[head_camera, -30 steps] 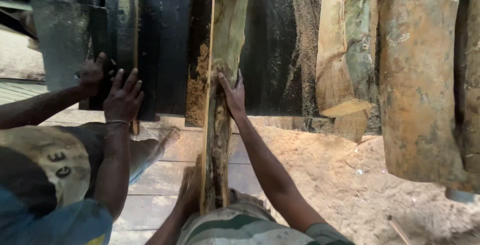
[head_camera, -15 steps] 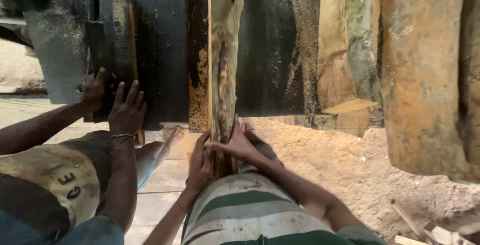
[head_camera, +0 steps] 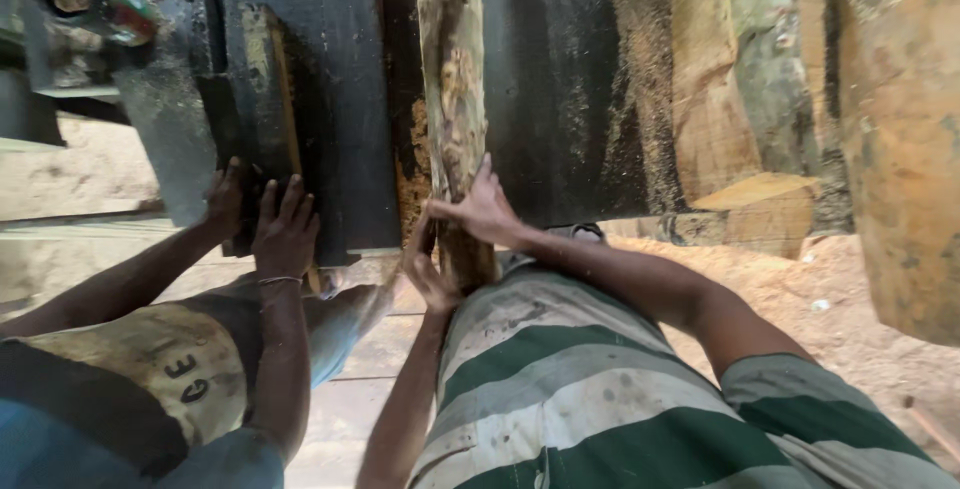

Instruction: The person, assisted by another person, feeds a large log through a stationary table saw to cut it into smaller sections.

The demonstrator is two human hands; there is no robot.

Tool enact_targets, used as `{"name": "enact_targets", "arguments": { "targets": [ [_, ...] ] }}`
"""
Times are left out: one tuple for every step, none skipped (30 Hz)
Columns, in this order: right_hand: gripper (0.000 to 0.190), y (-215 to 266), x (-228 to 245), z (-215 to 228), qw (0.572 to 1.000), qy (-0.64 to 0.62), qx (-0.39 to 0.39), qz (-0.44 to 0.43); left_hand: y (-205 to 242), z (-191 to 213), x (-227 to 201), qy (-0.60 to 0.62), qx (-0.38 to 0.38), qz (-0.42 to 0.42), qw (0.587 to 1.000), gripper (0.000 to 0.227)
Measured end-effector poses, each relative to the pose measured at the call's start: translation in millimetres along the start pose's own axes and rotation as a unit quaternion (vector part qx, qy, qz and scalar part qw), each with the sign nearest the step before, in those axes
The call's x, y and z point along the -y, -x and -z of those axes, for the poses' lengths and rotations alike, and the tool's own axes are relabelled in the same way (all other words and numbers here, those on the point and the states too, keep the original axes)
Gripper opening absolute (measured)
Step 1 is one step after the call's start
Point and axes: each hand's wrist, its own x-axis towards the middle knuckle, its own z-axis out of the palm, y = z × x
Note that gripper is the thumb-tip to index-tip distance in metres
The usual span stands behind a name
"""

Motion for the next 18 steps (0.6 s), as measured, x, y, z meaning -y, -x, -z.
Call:
{"name": "enact_targets", "arguments": {
  "targets": [
    [0.163,-4.3,4.2,3.9,1.000,-0.006,0.004,-0.002,-4.9,-3.0,1.1,0.004,-0.008,0.005,1.000,0.096],
    [0.164,-8.7,10.6,8.7,1.000,-0.013,0.005,-0.005,-12.2,-4.5,1.5,0.010,-0.012,0.008,1.000,0.096],
    [0.164,-11.1,17.3,13.0,1.000,-0.004,0.002,0.002,-18.8,-6.8,1.2,0.015,-0.017,0.011,1.000,0.095],
    [0.164,-12.4,22.8,19.6,1.000,0.005,-0.001,0.008,-22.4,-12.0,0.3,0.013,-0.018,0.002,1.000,0.093],
    [0.165,-13.5,27.7,27.2,1.000,0.014,-0.004,0.015,-25.8,-18.7,-0.4,0.010,-0.017,-0.004,1.000,0.092],
    [0.164,-14.7,33.5,31.4,1.000,0.013,0.006,0.011,-31.7,-19.5,-1.7,0.007,-0.013,-0.009,1.000,0.091],
    [0.163,-16.5,36.8,37.7,1.000,0.011,0.017,0.007,-37.9,-21.3,-2.4,0.003,-0.010,-0.011,1.000,0.090],
    [0.163,-14.3,34.3,40.8,1.000,0.007,0.027,-0.001,-41.4,-21.1,-3.4,-0.003,-0.005,-0.008,1.000,0.089],
    [0.155,-11.8,28.4,44.5,0.998,-0.020,0.029,0.052,-44.7,-20.6,-4.7,-0.006,0.001,-0.006,1.000,0.088],
    [0.148,-11.7,20.8,52.3,0.993,-0.045,0.028,0.108,-52.9,-23.0,-4.3,-0.007,0.006,-0.005,1.000,0.087],
    [0.141,-10.5,9.9,58.6,0.984,-0.070,0.024,0.164,-61.4,-24.0,-4.3,-0.009,0.010,-0.005,1.000,0.086],
    [0.130,-7.6,-8.5,67.1,0.984,-0.060,0.014,0.165,-67.0,-29.6,-2.2,-0.009,0.009,-0.008,1.000,0.085],
    [0.119,-3.8,-28.8,72.3,0.985,-0.050,0.003,0.166,-73.8,-33.6,0.2,-0.007,0.008,-0.011,1.000,0.084],
    [0.110,1.4,-52.6,79.2,0.989,-0.046,-0.025,0.138,-76.1,-41.8,2.2,-0.004,0.002,-0.012,1.000,0.083],
    [0.100,5.2,-77.3,87.4,0.992,-0.042,-0.054,0.109,-79.2,-49.2,4.3,-0.001,-0.003,-0.013,1.000,0.082],
    [0.094,6.8,-100.2,90.9,0.985,0.031,-0.130,0.112,-83.4,-48.9,4.6,-0.002,-0.006,-0.012,1.000,0.082],
    [0.088,7.7,-121.5,92.3,0.967,0.104,-0.205,0.113,-86.3,-48.4,3.9,-0.004,-0.008,-0.013,1.000,0.081],
    [0.089,9.5,-142.1,95.5,0.961,0.108,-0.231,0.105,-90.5,-50.4,4.2,-0.002,-0.009,-0.010,1.000,0.080]
  ]
}}
